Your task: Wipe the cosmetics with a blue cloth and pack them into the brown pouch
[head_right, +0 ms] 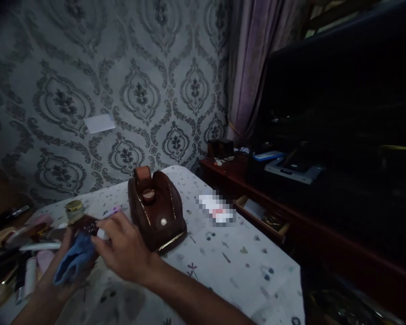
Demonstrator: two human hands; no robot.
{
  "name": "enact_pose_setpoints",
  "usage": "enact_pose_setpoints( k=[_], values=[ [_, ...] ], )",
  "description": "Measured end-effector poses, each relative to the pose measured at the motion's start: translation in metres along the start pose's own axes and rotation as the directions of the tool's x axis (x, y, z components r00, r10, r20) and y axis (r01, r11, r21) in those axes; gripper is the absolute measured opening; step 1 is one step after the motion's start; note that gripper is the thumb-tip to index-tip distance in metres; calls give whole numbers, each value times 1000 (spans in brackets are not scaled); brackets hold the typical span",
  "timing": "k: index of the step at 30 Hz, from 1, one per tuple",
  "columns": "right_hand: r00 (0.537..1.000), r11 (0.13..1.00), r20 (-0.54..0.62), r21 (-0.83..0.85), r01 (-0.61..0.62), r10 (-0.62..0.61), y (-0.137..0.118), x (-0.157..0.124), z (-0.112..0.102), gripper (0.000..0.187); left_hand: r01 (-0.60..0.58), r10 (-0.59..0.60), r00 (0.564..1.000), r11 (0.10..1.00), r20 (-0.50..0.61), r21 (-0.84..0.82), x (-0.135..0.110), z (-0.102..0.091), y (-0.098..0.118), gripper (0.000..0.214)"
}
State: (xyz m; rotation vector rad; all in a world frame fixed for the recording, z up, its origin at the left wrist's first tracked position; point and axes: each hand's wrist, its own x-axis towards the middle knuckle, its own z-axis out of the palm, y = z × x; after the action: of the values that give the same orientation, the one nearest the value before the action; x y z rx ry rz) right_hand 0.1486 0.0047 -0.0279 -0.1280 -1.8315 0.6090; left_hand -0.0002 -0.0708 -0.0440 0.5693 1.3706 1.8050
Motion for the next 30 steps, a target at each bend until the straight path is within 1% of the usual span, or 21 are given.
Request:
enact_pose_setpoints(
  k=[2,4,5,7,9,12,14,15,16,17,18,19,20,21,22,23,24,26,28,29,30],
  values=[
    [999,999,-20,27,-45,46,0,19,-19,22,117,-125,991,981,-41,-153,0,28,15,39],
    [991,991,-47,59,-120,123,5,36,-37,21,171,-181,983,958,-26,-229,-1,56,31,34],
    [985,983,-46,79,-163,167,10,43,-44,20,201,-201,979,956,21,-213,-1,69,39,34],
    [970,961,-21,144,-238,243,21,55,-58,24,216,-211,976,963,47,-164,1,91,51,37],
    [961,939,16,205,-275,278,33,63,-69,27,206,-200,977,974,67,-92,7,106,56,41],
    [951,926,22,220,-306,309,47,72,-84,26,126,-128,989,992,70,19,25,115,53,44],
    [944,929,2,177,-324,329,52,77,-92,23,51,-64,995,986,73,162,41,107,46,48],
    [943,935,-11,138,-328,333,54,80,-96,22,3,-29,995,962,91,274,50,98,42,51],
    [944,941,-24,85,-326,329,55,83,-100,20,-62,10,992,905,125,421,59,87,39,52],
    [947,947,-33,18,-319,320,57,85,-104,18,-187,105,979,802,174,567,68,74,37,50],
    [951,950,-40,-57,-308,306,58,88,-108,15,-311,181,950,641,255,701,75,59,36,48],
    [956,946,-35,-141,-292,290,60,90,-111,13,-385,231,922,449,311,806,83,44,37,45],
    [961,935,-19,-229,-272,276,63,92,-115,11,-407,216,907,242,361,880,89,30,39,42],
    [963,915,7,-315,-253,269,65,95,-117,10,-414,157,902,59,401,908,93,18,42,39],
    [961,887,39,-396,-236,273,68,97,-119,9,-436,124,888,-85,443,896,97,10,46,40],
    [955,856,77,-468,-218,285,72,100,-120,10,-437,137,876,-180,463,881,100,7,52,45],
    [945,823,118,-532,-199,305,75,102,-120,10,-440,173,860,-227,481,869,102,9,58,50],
    [909,751,202,-641,-159,365,81,108,-118,14,-513,229,802,-209,552,832,104,30,71,54],
    [853,672,272,-731,-118,446,88,115,-113,20,-644,219,701,-214,679,734,108,66,80,47],
    [823,637,293,-763,-105,487,91,118,-110,23,-685,179,662,-250,728,685,112,87,82,43],
    [795,609,305,-787,-100,524,95,121,-107,24,-705,124,640,-297,758,644,117,107,82,39]
  ],
)
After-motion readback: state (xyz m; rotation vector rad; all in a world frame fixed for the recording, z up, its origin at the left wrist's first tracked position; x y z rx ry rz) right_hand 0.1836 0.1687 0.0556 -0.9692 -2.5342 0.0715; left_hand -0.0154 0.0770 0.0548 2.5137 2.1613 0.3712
